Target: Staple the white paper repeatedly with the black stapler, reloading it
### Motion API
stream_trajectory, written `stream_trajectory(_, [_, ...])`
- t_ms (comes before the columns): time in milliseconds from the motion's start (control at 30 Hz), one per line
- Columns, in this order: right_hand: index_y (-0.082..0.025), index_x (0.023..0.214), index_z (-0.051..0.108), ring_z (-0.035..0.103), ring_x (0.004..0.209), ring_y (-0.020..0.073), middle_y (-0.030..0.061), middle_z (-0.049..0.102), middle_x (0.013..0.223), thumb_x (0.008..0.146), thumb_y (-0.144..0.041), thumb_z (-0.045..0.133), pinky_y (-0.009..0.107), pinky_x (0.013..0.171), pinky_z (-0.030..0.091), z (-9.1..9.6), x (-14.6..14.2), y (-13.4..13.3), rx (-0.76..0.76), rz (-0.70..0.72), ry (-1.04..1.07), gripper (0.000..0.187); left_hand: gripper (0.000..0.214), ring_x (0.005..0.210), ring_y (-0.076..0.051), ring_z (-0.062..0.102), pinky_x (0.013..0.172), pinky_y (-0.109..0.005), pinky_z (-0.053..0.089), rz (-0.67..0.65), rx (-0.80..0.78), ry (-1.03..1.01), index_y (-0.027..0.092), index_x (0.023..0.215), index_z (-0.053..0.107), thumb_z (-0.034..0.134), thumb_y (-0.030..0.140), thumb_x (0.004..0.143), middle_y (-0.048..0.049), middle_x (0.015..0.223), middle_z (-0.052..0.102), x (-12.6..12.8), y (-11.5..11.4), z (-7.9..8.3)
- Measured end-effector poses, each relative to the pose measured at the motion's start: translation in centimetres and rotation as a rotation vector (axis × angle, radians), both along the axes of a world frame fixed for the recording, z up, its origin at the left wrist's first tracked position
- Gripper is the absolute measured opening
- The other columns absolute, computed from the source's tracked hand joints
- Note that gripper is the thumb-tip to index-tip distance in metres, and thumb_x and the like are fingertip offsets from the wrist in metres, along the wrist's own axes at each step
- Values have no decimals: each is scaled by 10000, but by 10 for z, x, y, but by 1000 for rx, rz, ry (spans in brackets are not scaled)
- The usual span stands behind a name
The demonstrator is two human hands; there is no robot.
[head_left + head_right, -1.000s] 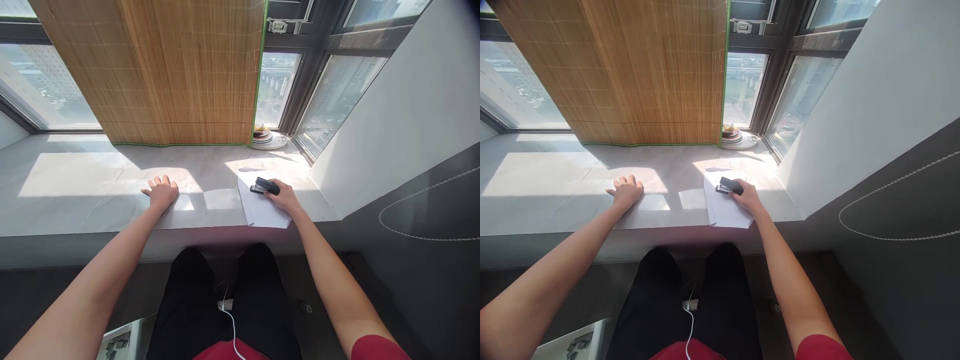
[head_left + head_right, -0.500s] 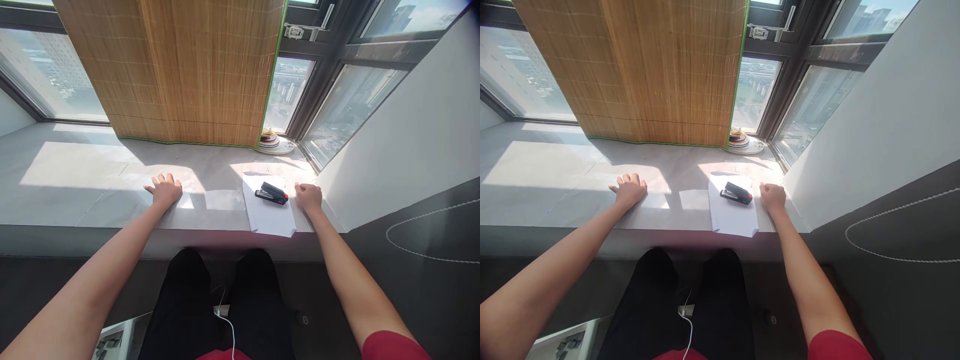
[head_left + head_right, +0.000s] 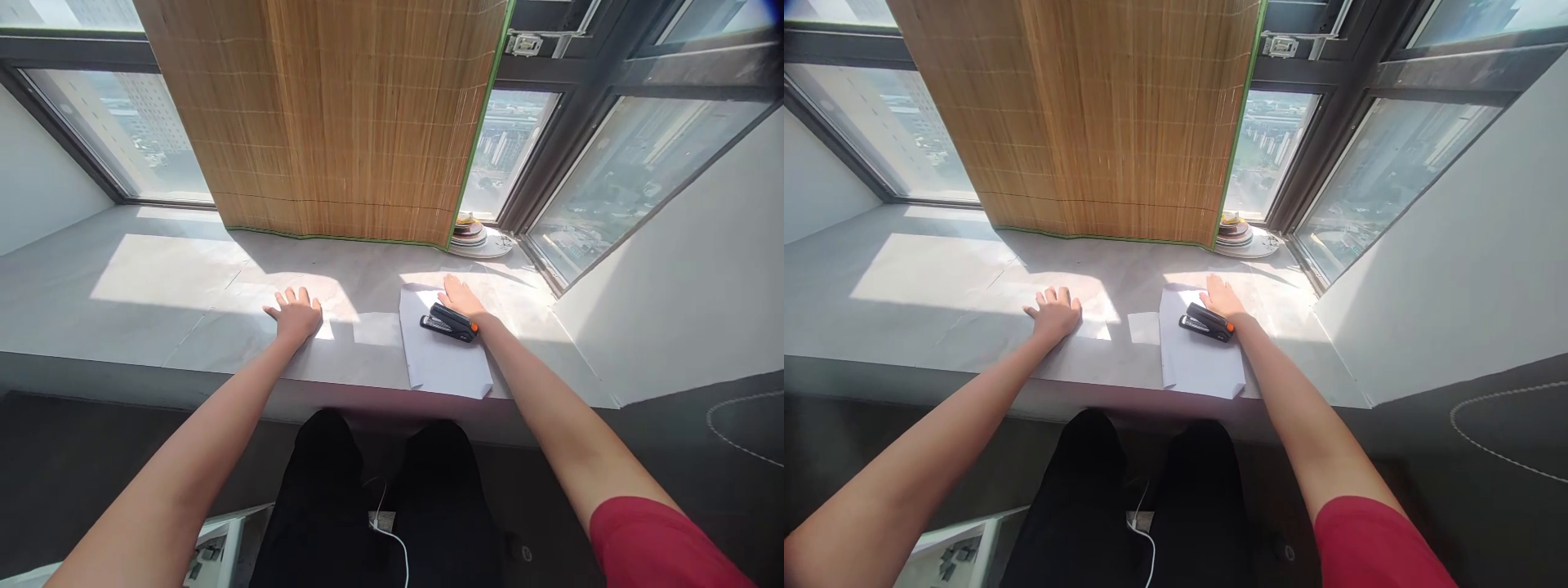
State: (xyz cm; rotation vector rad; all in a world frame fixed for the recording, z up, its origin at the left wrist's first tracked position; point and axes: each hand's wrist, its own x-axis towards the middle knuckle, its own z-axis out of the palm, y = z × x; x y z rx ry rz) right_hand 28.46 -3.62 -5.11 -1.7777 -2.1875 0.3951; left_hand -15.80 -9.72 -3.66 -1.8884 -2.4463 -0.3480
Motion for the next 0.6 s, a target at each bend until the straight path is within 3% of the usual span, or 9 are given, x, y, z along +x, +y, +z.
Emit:
stream_trajectory(133, [-38, 1647, 426, 268, 1693, 355, 258, 313, 1786, 1076, -308, 449, 593, 1367, 177, 5, -101, 14, 31, 82, 2, 632, 637, 1654, -530, 194, 1206, -869, 170, 8, -80, -39, 156, 1641, 495, 313, 436, 1098, -256, 1778, 325, -2, 8, 1])
stream_trajectory(200, [3, 1659, 384, 238, 1701, 363, 275, 274, 1793, 1092, -298, 405, 588, 1371, 157, 8, -158, 19, 23, 97, -19, 642, 648, 1648, -510, 236, 1209, -838, 222, -12, -131, -32, 173, 1648, 494, 319, 462, 1095, -249, 1770, 348, -14, 9, 6])
stream_trajectory(333, [-26, 1693, 333, 229, 1706, 356, 253, 248, 1810, 1123, -323, 356, 595, 1378, 128, 11, -247, 17, 29, 172, -36, 643, 612, 1602, -376, 395, 1270, -686, 318, -222, -201, 8, 258, 1637, 530, 283, 403, 1097, -151, 1758, 421, -58, -3, 18])
stream_trajectory(400, [-83, 1704, 339, 236, 1705, 347, 219, 276, 1812, 1127, -333, 355, 610, 1377, 131, 9, -274, 13, 52, 194, -12, 630, 637, 1671, -341, 288, 1320, -723, 194, -262, -171, 11, 306, 1700, 441, 217, 407, 1112, -93, 1826, 301, -79, -13, 16])
stream_trajectory(500, [-157, 1711, 348, 247, 1703, 321, 165, 300, 1815, 1124, -338, 375, 611, 1378, 138, 10, -294, 8, 64, 218, 4, 615, 700, 1715, -388, 141, 1296, -803, 131, -94, -149, -6, 209, 1746, 349, 213, 464, 1108, -166, 1846, 197, -92, -19, 9])
stream_trajectory(600, [-154, 1706, 366, 272, 1689, 296, 141, 322, 1810, 1132, -345, 357, 544, 1374, 196, 20, -291, 4, 158, 195, 41, 605, 731, 1719, -417, 98, 1277, -832, 132, -88, -153, -29, 155, 1752, 321, 204, 475, 1105, -210, 1843, 166, -90, -16, 3])
